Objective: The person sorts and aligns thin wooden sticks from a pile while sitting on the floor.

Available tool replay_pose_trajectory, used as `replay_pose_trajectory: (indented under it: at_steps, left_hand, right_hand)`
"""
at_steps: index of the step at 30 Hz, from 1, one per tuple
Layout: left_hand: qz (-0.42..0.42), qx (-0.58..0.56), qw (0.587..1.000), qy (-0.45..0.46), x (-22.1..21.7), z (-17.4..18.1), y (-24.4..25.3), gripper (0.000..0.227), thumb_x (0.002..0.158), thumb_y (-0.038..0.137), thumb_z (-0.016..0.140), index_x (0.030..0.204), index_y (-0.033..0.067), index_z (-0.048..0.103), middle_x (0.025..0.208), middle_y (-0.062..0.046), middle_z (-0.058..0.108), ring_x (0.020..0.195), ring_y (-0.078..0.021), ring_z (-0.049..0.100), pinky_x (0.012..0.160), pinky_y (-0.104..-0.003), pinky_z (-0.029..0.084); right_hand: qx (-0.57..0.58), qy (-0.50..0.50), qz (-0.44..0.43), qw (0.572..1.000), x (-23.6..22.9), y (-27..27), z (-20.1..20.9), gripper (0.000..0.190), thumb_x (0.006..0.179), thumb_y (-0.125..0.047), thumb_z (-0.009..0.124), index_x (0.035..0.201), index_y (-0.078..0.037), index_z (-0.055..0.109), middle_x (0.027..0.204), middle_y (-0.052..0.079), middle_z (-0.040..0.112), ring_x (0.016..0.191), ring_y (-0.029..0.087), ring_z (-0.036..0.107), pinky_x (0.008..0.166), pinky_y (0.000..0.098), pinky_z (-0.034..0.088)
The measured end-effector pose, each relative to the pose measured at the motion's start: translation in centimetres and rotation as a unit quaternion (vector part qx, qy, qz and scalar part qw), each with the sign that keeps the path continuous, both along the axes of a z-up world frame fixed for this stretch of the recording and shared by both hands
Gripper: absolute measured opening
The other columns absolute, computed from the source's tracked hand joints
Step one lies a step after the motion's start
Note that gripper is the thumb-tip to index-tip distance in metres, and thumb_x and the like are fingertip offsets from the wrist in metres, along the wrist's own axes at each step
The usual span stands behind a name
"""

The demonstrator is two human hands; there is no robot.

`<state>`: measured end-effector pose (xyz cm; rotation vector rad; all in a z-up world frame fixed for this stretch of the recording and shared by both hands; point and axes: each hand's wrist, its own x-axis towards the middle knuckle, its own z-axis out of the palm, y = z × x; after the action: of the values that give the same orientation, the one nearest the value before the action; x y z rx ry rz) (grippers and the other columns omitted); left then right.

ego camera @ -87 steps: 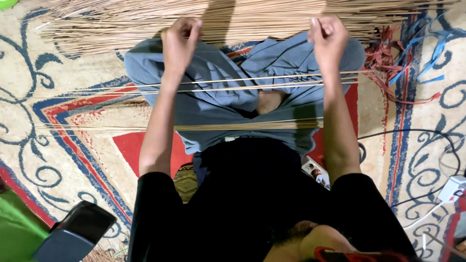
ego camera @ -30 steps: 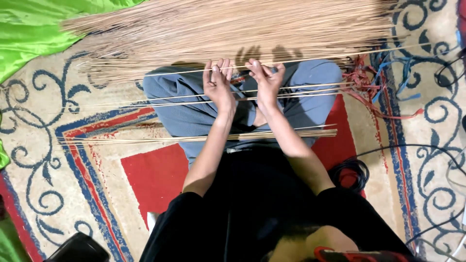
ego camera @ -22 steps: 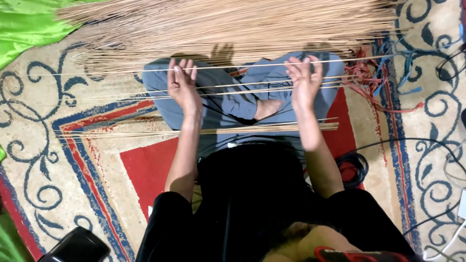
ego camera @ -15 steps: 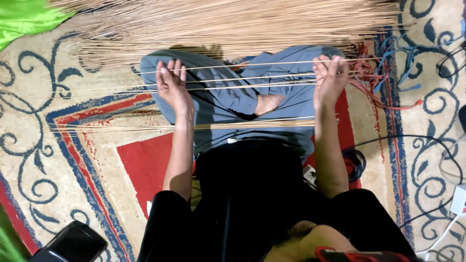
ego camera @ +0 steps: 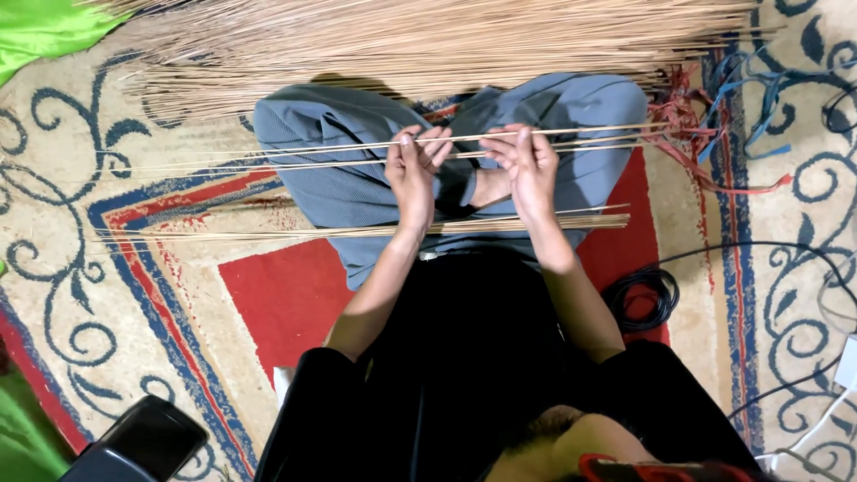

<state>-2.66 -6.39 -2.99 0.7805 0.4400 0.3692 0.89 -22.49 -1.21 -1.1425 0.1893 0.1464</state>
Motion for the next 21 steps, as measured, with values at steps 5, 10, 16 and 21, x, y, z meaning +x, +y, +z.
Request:
replay_pose_trajectory:
  at_steps: [5,10,16,21]
  left_hand:
    - [0.006,0.026,1.000,-0.007,0.2,-0.4,1.9,0.036,0.114,0.034,0.039,0.120,0.0021,0.055,0.110,-0.031,0.072,0.107,-0.0430,0.072,0.093,-0.056,0.061]
    - [-0.061,0.005,0.998,-0.013,0.9,1.3,-0.2,0.039,0.115,0.034,0.035,0.110,0.0003,0.054,0.111,-0.033,0.071,0.107,-0.0446,0.070,0.090,-0.057,0.061]
    - [-0.085,0.036,0.996,0.016,1.6,1.7,-0.3,0.040,0.115,0.031,0.028,0.103,0.0000,0.051,0.101,-0.034,0.072,0.097,-0.0441,0.074,0.082,-0.055,0.064]
    - [-0.087,0.028,0.995,0.030,1.9,1.7,-0.2,0.040,0.115,0.032,0.028,0.104,-0.0007,0.050,0.103,-0.035,0.071,0.098,-0.0458,0.073,0.081,-0.055,0.064]
  right_hand:
    - [-0.020,0.002,-0.056,0.998,1.0,-2.4,-1.0,0.040,0.109,-0.040,0.044,0.115,-0.004,0.061,0.100,0.023,0.075,0.085,0.030,0.080,0.074,0.0326,0.067]
    - [-0.073,-0.035,-0.060,0.995,0.7,-0.8,0.3,0.041,0.112,-0.039,0.037,0.110,-0.002,0.056,0.085,0.025,0.073,0.068,0.028,0.077,0.060,0.0311,0.064]
    - [-0.115,-0.057,-0.083,0.988,0.8,-1.5,-2.1,0.044,0.113,-0.036,0.033,0.103,0.001,0.055,0.066,0.026,0.068,0.048,0.027,0.068,0.045,0.0302,0.056]
    - [-0.103,-0.047,-0.087,0.990,1.1,-1.4,-2.4,0.042,0.113,-0.035,0.034,0.104,0.000,0.055,0.067,0.025,0.068,0.049,0.026,0.068,0.045,0.0300,0.056]
